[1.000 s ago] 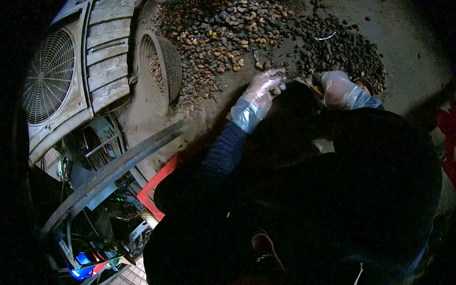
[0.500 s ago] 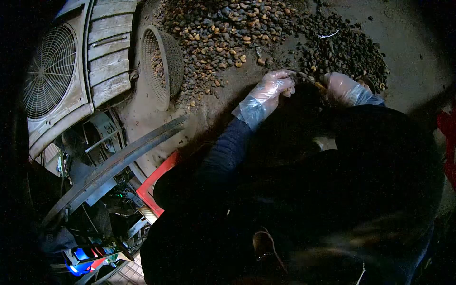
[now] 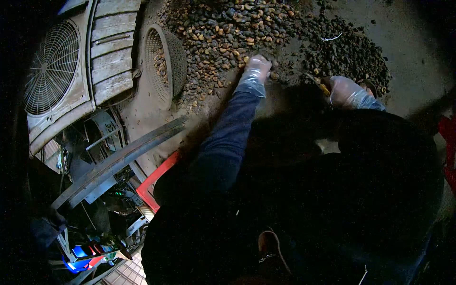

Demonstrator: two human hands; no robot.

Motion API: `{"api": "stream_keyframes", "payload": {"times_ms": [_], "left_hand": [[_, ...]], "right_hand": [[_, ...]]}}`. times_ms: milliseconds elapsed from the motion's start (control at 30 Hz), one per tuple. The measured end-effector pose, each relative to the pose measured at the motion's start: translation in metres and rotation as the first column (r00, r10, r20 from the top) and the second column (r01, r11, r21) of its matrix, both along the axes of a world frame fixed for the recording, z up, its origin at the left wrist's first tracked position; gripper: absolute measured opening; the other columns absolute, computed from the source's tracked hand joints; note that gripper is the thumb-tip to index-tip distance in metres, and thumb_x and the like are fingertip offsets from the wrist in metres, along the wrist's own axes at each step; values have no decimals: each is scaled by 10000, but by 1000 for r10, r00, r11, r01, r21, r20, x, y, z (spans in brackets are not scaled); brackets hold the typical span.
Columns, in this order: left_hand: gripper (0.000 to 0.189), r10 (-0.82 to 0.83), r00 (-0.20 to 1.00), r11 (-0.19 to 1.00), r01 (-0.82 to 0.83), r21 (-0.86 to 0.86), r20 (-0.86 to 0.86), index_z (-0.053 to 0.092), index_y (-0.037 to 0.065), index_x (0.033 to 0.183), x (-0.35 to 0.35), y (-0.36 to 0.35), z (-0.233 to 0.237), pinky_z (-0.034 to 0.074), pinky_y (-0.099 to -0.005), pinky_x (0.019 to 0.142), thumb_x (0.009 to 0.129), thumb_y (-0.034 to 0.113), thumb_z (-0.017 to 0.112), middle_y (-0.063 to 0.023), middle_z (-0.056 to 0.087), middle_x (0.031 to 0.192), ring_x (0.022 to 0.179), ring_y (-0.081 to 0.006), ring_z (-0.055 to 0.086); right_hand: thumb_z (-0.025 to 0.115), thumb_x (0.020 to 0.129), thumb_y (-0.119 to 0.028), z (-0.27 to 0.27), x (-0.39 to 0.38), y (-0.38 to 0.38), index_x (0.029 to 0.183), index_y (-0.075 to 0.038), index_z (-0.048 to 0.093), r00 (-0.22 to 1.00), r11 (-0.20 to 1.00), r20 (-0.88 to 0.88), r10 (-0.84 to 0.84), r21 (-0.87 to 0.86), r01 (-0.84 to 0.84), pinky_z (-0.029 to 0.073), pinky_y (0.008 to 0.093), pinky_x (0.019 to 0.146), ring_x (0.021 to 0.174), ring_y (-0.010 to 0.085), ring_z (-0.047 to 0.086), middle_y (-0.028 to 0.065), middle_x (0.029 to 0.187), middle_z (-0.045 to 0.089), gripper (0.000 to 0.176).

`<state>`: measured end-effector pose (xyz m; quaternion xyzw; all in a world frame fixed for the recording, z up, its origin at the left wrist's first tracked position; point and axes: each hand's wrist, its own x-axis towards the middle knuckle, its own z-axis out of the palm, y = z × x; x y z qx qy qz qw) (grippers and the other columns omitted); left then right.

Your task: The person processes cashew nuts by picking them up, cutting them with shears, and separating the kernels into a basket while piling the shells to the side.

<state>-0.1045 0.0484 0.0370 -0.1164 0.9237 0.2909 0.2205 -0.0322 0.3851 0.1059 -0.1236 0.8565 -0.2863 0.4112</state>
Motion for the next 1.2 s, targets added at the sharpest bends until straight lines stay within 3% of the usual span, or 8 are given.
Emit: {"api": "stream_keyframes", "payload": {"times_ms": [167, 267, 367, 533, 633, 867, 933, 1200], "left_hand": [[130, 488, 750, 401, -647, 649, 446, 664, 88, 1113, 36, 44, 81, 509, -239, 674, 1078, 213, 653, 1, 649, 1005, 833, -75, 587], [192, 282, 826, 291, -559, 777, 489, 656, 44, 1214, 66, 48, 89, 546, -214, 679, 1068, 167, 671, -27, 638, 1062, 860, -113, 616], [197, 331, 657, 32, -725, 688, 678, 640, 32, 1208, 79, 68, 97, 526, -186, 654, 1047, 136, 687, -58, 625, 1116, 862, -126, 620], [205, 323, 595, -28, -771, 636, 736, 617, 46, 1200, 92, 80, 95, 537, -195, 651, 1029, 103, 714, -73, 619, 1139, 897, -156, 638], [167, 240, 570, -206, -761, 615, 786, 608, 52, 1190, 98, 79, 81, 540, -195, 680, 1058, 127, 676, -72, 635, 1115, 944, -166, 647], [358, 227, 819, 151, -564, 812, 527, 636, 33, 1276, 94, 41, 101, 560, -271, 925, 1058, 308, 704, -90, 648, 1181, 1034, -156, 634], [389, 421, 683, -17, -652, 758, 597, 646, 19, 1299, 93, 17, 102, 564, -275, 976, 1048, 309, 714, -110, 630, 1229, 1095, -153, 614], [121, 195, 978, 920, -210, 332, 79, 702, 36, 988, 57, -1, -36, 542, -279, 594, 935, 90, 796, -52, 716, 860, 668, -142, 640]], "right_hand": [[772, 919, -296, 3, 2, 0, 1240, -22, 695, 986, 999, -164, 17, 33, -12, 585, 510, 861, 1008, 440, 731, 254, 1027, 745, 429], [765, 919, -318, 13, -11, -14, 1330, -39, 659, 978, 992, -173, 120, 69, -110, 578, 505, 904, 1045, 436, 717, 235, 1063, 738, 508], [758, 914, -326, 8, -13, -19, 1439, -58, 595, 963, 920, -35, 267, 308, -243, 563, 499, 963, 1101, 429, 700, 209, 1136, 730, 612], [856, 778, -295, -13, 5, -13, 1278, -45, 667, 817, 971, -533, 220, 197, -133, 605, 474, 787, 908, 364, 748, 169, 965, 753, 590], [838, 804, -276, -8, -4, -12, 1252, -40, 686, 949, 964, -205, 242, 162, -211, 603, 481, 794, 909, 382, 745, 185, 973, 749, 529], [754, 927, -257, 17, 3, -8, 1255, -55, 718, 998, 995, -53, -39, 85, 43, 581, 496, 912, 1088, 408, 728, 237, 1104, 753, 387], [752, 932, -261, -14, 5, 3, 1262, -55, 718, 992, 993, -130, -6, 119, 21, 578, 499, 922, 1102, 415, 725, 244, 1117, 756, 390], [767, 916, -251, 8, 3, -9, 1302, -70, 710, 998, 984, -62, 30, 176, -19, 569, 504, 980, 1150, 421, 708, 232, 1169, 753, 430]]}}
